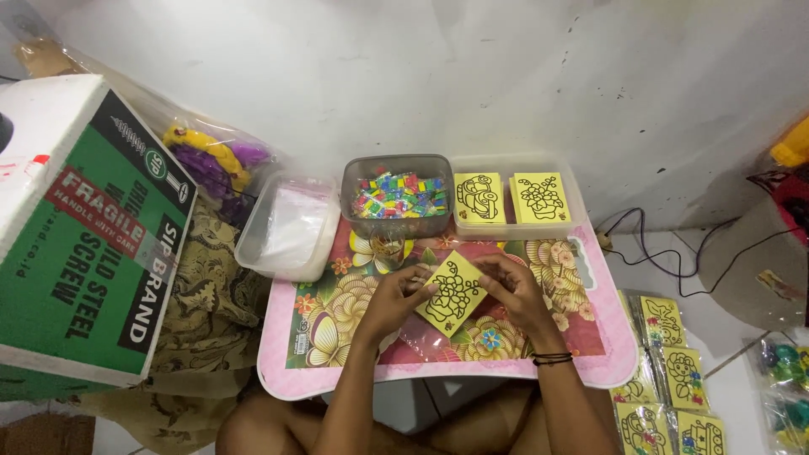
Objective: The person picks up toy cards from a table, places them into small plastic bags, and then organizes the packaged cards in rows on the floor.
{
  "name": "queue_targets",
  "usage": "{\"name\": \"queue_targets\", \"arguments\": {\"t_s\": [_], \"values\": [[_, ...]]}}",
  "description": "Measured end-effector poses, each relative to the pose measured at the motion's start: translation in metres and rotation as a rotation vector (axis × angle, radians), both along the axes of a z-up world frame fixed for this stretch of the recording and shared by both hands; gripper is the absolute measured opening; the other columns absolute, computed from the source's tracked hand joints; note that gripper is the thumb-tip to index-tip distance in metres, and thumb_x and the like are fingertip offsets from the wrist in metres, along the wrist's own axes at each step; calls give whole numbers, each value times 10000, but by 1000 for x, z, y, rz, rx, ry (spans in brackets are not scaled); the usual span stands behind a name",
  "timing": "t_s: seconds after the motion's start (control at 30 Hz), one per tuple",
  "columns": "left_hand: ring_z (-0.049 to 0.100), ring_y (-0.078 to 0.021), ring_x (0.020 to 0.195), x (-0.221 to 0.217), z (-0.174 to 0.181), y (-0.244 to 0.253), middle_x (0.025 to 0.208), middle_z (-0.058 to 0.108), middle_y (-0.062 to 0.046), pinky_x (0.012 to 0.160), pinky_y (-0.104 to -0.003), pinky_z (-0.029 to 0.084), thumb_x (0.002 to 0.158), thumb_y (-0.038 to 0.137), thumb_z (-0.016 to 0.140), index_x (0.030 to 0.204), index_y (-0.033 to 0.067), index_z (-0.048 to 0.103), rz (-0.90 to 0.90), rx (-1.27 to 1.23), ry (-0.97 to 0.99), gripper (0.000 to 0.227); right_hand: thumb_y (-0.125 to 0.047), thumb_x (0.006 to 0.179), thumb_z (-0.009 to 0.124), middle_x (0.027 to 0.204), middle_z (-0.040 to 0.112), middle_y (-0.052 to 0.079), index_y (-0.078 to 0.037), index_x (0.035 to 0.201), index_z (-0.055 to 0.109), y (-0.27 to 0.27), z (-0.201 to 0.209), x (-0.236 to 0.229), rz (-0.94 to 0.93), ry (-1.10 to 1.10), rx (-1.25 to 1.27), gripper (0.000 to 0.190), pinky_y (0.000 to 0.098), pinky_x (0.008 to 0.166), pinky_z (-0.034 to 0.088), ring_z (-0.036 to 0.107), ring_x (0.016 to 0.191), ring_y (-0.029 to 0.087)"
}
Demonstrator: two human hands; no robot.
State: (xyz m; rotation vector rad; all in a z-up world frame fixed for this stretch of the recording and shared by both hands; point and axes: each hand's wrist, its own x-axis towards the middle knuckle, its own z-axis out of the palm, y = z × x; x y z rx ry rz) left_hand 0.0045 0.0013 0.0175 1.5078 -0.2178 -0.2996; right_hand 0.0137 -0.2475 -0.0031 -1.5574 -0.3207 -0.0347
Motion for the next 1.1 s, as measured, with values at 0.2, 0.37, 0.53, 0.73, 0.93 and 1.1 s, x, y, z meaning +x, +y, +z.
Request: {"name": "queue_targets", "arguments": {"t_s": [0.2,0.37,0.53,0.73,0.93,1.1], "values": [[511,-66,640,2,-3,1,677,641,-16,620,-206,418,955,131,741,1161,20,694,6,-13,26,239,-128,817,834,818,655,80,-21,1170,759,5,5,1,98,-40,-52,376,312,703,503,551,754,138],[575,-83,649,8,-14,3,735,702,-46,637,-216,498,931,127,764,1177,24,689,6,-64,62,278,-116,738,897,590,598,51,-72,1201,767,0,6,1,125,11,-124,482,243,604,430,510,594,98],[623,-94,675,10,-22,4,757,724,-70,645,-222,544,933,119,759,1169,12,683,19,-73,63,270,-106,709,929,689,705,71,-87,1134,799,-4,-11,4,83,120,-165,445,303,723,527,618,718,126],[644,-133,889,11,-29,5,941,788,-110,874,-319,562,968,204,725,1239,71,723,89,-37,-25,302,-81,747,873,787,752,138,-45,1120,800,-1,-8,4,-21,158,-138,382,351,754,548,647,765,168],[651,-138,802,13,-40,6,865,738,-83,751,-277,558,1028,385,575,1225,37,730,204,-171,-92,429,-78,800,830,814,754,146,-40,1193,757,-4,-17,11,-149,48,45,402,320,666,601,692,737,164],[658,-191,610,13,-50,8,662,696,-132,603,-306,527,960,348,739,889,33,712,150,48,-63,325,-3,847,777,840,724,182,54,1238,667,-1,-24,12,-193,71,231,410,377,597,649,703,699,208]]}}
